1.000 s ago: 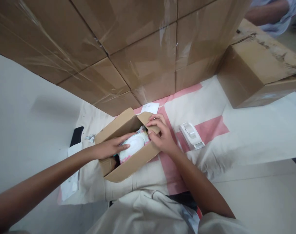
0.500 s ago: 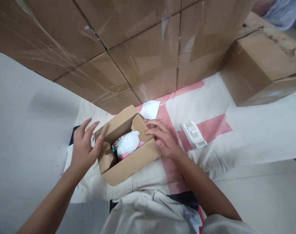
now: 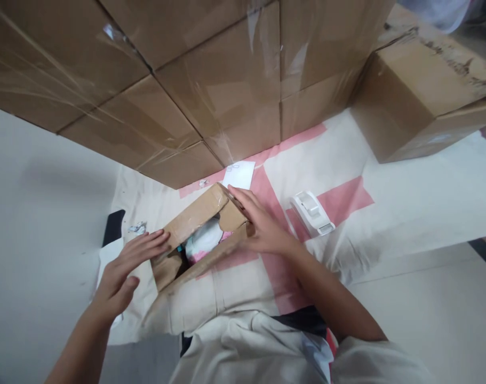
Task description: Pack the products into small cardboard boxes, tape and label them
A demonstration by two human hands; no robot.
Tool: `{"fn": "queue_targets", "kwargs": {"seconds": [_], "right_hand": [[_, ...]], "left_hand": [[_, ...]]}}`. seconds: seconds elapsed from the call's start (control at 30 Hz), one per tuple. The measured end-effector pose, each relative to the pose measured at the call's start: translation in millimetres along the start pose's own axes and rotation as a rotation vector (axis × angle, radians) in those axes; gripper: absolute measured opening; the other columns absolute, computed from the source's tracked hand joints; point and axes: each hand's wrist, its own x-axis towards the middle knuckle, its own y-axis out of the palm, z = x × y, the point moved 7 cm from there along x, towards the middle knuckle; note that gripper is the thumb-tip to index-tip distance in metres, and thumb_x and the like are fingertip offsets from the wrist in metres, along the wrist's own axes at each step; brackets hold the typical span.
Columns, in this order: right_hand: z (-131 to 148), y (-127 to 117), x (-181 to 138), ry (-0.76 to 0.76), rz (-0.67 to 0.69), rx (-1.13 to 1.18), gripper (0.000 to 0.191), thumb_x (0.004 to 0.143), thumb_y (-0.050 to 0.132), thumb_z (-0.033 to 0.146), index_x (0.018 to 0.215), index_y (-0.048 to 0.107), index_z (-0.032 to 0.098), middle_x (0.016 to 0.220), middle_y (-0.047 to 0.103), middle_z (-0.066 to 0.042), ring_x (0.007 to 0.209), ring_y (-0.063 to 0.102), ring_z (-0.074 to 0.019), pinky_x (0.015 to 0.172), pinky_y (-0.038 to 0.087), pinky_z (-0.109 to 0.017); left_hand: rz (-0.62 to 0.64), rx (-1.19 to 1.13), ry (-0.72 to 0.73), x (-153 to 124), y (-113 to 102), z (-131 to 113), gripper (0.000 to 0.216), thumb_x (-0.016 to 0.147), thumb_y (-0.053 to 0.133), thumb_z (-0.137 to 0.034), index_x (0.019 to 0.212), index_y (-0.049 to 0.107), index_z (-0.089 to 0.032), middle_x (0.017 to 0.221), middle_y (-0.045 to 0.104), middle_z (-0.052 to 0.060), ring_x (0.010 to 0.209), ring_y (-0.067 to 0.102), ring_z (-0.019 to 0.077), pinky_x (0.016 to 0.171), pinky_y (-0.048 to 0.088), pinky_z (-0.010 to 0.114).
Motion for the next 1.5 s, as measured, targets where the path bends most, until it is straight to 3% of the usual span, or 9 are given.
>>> {"fn": "queue_targets", "kwargs": {"seconds": [0.1, 0.23, 0.37, 0.53, 0.63, 0.73, 0.83, 1.03, 1.5], "right_hand": [[5, 1, 3, 0.023, -0.221, -0.017, 0.07, 0.09, 0.068, 0.043, 0.152, 0.042, 0.024, 0.146, 0.051, -0.016, 0.131, 0.054, -0.0298, 0.11, 0.048, -0.048], [22, 10, 9, 0.067, -0.347, -0.118, 0.05, 0.087, 0.055, 0.023, 0.137, 0.053, 0.023, 0.134, 0.059, -0.013, 0.123, 0.059, -0.0264, 0.107, 0.049, -0.045], [32, 10, 1, 0.088, -0.42, -0.166, 0.048, 0.087, 0.055, 0.022, 0.134, 0.052, 0.023, 0.131, 0.061, -0.013, 0.121, 0.061, -0.0256, 0.104, 0.051, -0.043], [39, -51, -69, 0.084, -0.816, -0.367, 0.024, 0.096, 0.056, 0.032, 0.118, 0.061, 0.023, 0.116, 0.065, -0.011, 0.11, 0.064, -0.0262, 0.095, 0.053, -0.043], [31, -100, -117, 0.278, -1.019, -0.486, 0.022, 0.098, 0.051, 0.036, 0.106, 0.066, 0.022, 0.109, 0.067, -0.01, 0.105, 0.063, -0.0263, 0.095, 0.049, -0.044], [8, -126, -134, 0.519, -0.94, -0.373, 0.033, 0.098, 0.045, 0.042, 0.093, 0.069, 0.02, 0.1, 0.068, -0.008, 0.098, 0.063, -0.0251, 0.092, 0.047, -0.042], [-5, -130, -132, 0.658, -0.818, -0.286, 0.041, 0.097, 0.043, 0.046, 0.081, 0.07, 0.02, 0.095, 0.069, -0.007, 0.093, 0.062, -0.0238, 0.088, 0.045, -0.039], [-6, -130, -130, 0.781, -0.782, -0.261, 0.038, 0.092, 0.05, 0.045, 0.079, 0.073, 0.018, 0.095, 0.071, -0.007, 0.094, 0.064, -0.0241, 0.088, 0.044, -0.037], [-14, -127, -111, 0.771, -0.502, -0.286, 0.034, 0.085, 0.056, 0.03, 0.055, 0.042, 0.022, 0.055, 0.041, 0.004, 0.056, 0.039, -0.0115, 0.057, 0.029, -0.029]], "left_hand": [[0.055, 0.019, -0.081, 2, 1, -12, 0.076, 0.1, 0.014, -0.072, 0.157, 0.042, -0.029, 0.156, 0.054, 0.012, 0.15, 0.045, 0.0317, 0.126, 0.029, 0.055], [0.13, 0.337, -0.109, 14, 31, -44, 0.08, 0.096, 0.055, -0.063, 0.164, 0.025, -0.036, 0.167, 0.038, 0.01, 0.155, 0.032, 0.0425, 0.123, 0.029, 0.065], [0.018, 0.506, -0.123, 24, 57, -56, 0.073, 0.098, 0.058, -0.035, 0.164, 0.026, -0.038, 0.17, 0.032, 0.008, 0.159, 0.012, 0.0508, 0.117, 0.027, 0.077], [0.004, 0.508, -0.081, 24, 53, -48, 0.076, 0.099, 0.058, -0.029, 0.164, 0.021, -0.041, 0.168, 0.036, 0.008, 0.159, 0.017, 0.0466, 0.118, 0.027, 0.077], [-0.093, 0.545, -0.096, 24, 55, -66, 0.083, 0.097, 0.062, -0.028, 0.166, 0.017, -0.039, 0.174, 0.017, 0.008, 0.161, 0.006, 0.0456, 0.119, 0.016, 0.082], [-0.204, 0.464, 0.066, 34, 90, -112, 0.091, 0.093, 0.066, -0.032, 0.167, 0.012, -0.035, 0.175, -0.003, 0.004, 0.162, -0.006, 0.0399, 0.124, 0.009, 0.079], [-0.118, 0.261, 0.366, 66, 153, -162, 0.082, 0.098, 0.06, -0.034, 0.166, 0.013, -0.033, 0.176, 0.005, 0.003, 0.164, 0.006, 0.0305, 0.13, 0.018, 0.064], [-0.021, -0.04, 0.094, 178, 243, -152, 0.105, 0.087, 0.073, -0.056, 0.164, 0.01, -0.021, 0.174, -0.007, 0.022, 0.162, 0.001, 0.0441, 0.125, 0.027, 0.066], [-0.279, -0.066, 0.157, 197, 259, -132, 0.101, 0.078, 0.079, -0.051, 0.158, 0.026, -0.019, 0.156, 0.035, 0.024, 0.144, 0.041, 0.0394, 0.115, 0.042, 0.057]]}}
